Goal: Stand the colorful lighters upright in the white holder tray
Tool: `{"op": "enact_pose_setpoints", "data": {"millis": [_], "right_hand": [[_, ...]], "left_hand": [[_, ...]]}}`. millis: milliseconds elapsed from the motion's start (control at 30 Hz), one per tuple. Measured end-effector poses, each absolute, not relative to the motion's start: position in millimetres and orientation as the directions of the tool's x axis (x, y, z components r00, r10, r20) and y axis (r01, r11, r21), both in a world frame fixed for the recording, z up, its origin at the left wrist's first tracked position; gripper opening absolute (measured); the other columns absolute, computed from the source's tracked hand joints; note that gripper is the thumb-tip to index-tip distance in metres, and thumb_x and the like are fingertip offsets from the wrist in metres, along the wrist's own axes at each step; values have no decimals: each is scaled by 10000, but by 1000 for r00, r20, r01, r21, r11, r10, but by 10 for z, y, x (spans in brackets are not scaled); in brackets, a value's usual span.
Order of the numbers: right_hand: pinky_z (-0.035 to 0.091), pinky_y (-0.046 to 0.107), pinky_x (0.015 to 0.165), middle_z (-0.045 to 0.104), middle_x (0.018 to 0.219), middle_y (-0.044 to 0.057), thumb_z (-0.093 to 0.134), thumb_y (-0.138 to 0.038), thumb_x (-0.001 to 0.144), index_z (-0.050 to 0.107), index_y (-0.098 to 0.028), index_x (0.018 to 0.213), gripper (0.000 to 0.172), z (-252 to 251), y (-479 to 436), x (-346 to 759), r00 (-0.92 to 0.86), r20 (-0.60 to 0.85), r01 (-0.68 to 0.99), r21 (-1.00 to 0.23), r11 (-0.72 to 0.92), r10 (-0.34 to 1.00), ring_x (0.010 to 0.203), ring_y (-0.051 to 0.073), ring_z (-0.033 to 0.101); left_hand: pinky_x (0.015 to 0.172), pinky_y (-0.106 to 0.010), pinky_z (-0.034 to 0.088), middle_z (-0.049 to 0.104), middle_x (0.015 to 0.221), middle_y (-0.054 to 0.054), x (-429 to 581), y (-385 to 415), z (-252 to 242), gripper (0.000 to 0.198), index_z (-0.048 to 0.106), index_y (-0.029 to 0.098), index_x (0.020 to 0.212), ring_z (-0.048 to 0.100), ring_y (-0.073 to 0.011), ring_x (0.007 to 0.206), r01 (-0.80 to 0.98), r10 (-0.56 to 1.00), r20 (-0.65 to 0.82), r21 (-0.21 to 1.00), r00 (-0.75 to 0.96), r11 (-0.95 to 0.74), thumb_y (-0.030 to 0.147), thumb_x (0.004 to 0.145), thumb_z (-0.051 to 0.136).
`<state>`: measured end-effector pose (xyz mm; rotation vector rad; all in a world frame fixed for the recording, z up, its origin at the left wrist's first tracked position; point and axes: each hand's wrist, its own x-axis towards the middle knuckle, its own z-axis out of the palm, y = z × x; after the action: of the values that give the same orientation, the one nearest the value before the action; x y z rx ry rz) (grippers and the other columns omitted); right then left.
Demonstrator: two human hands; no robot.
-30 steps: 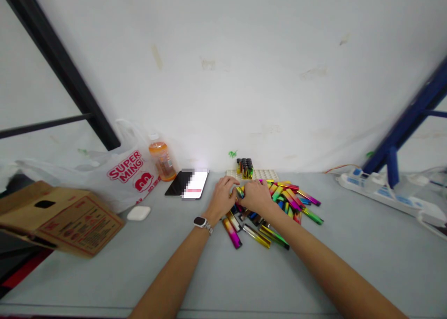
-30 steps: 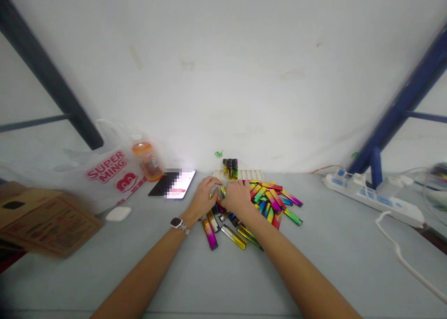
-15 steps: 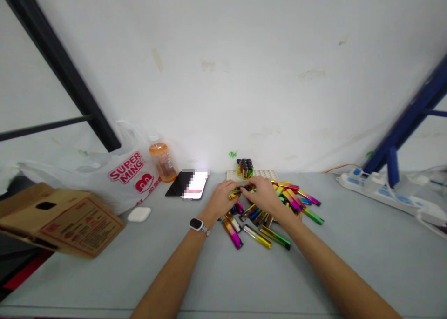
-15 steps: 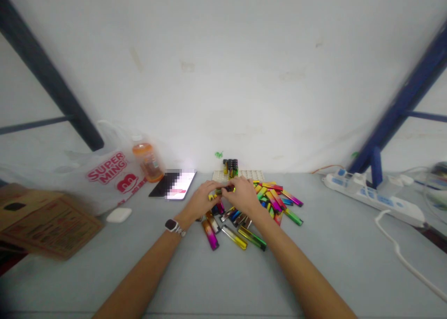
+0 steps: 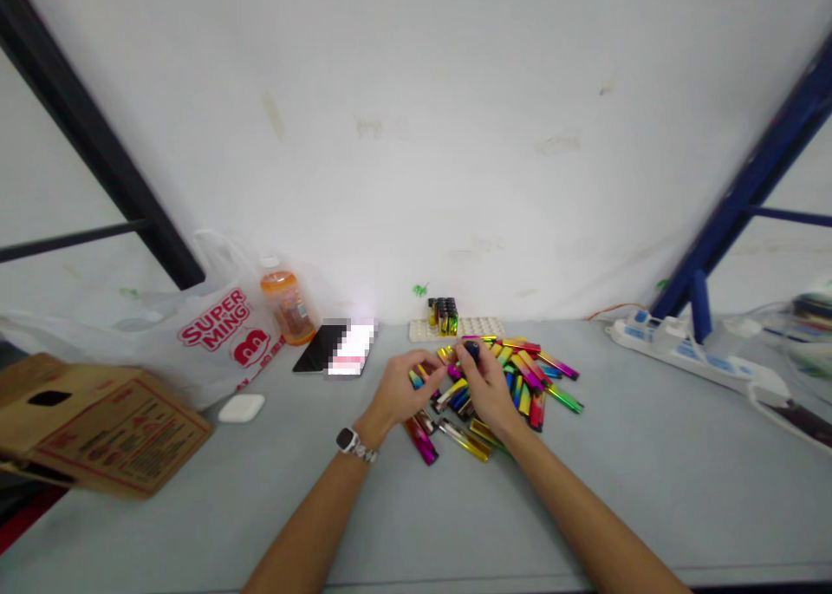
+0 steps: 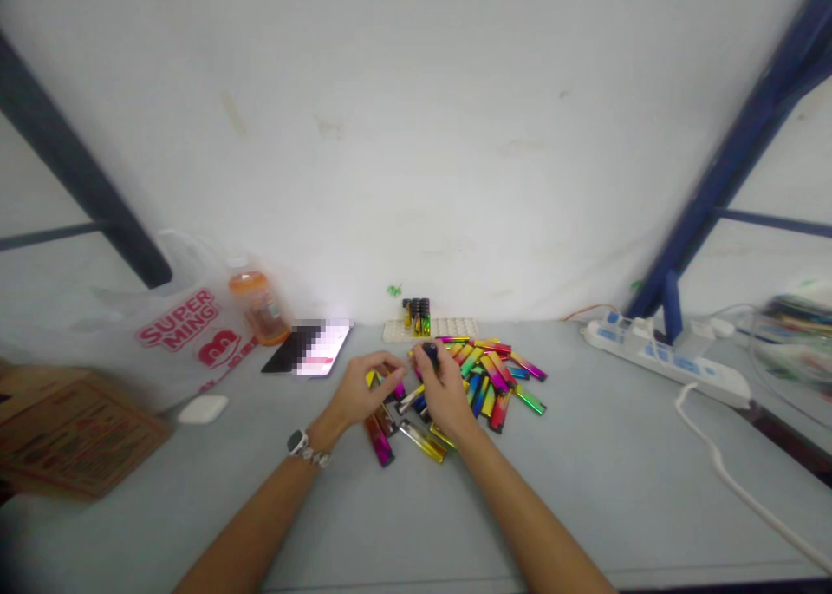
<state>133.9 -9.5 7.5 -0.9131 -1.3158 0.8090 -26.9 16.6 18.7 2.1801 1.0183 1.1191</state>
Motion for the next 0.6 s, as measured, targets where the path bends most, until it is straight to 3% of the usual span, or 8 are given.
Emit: {"op": "enact_pose_setpoints", "data": {"millis": [133, 333, 600], "right_hand": [[328, 244, 505, 389, 593, -61, 516, -530, 913, 488, -220, 783, 337, 25, -176, 1308, 54, 299, -83, -949, 303, 953, 519, 112, 361], [260, 249, 490, 350, 532, -59, 527, -531, 894, 404, -207, 604, 452, -115, -135, 1308, 152, 323, 76, -946, 314, 934, 514, 99, 331], [254, 247, 499, 345, 544, -59, 495, -402, 879, 393, -211, 595, 357, -79, -139, 1304, 220, 378, 130, -925, 357, 899, 532, 104, 330]], "left_hand": [[677, -246, 475, 710, 721, -19, -425, 270, 163, 269, 683, 159, 756, 616, -139, 656, 477, 831, 486, 682, 271, -555, 330, 903, 536], [653, -238, 469, 702, 679, -14, -368, 287, 65, 313, 683, 161, 723, 611, -134, 624, 488, 846, 430, 692, 315, -533, 347, 914, 519], [609, -222, 461, 687, 662, -16, -273, 223, 50, 325, 673, 157, 705, 604, -126, 603, 460, 841, 415, 706, 346, -538, 357, 915, 526]]}}
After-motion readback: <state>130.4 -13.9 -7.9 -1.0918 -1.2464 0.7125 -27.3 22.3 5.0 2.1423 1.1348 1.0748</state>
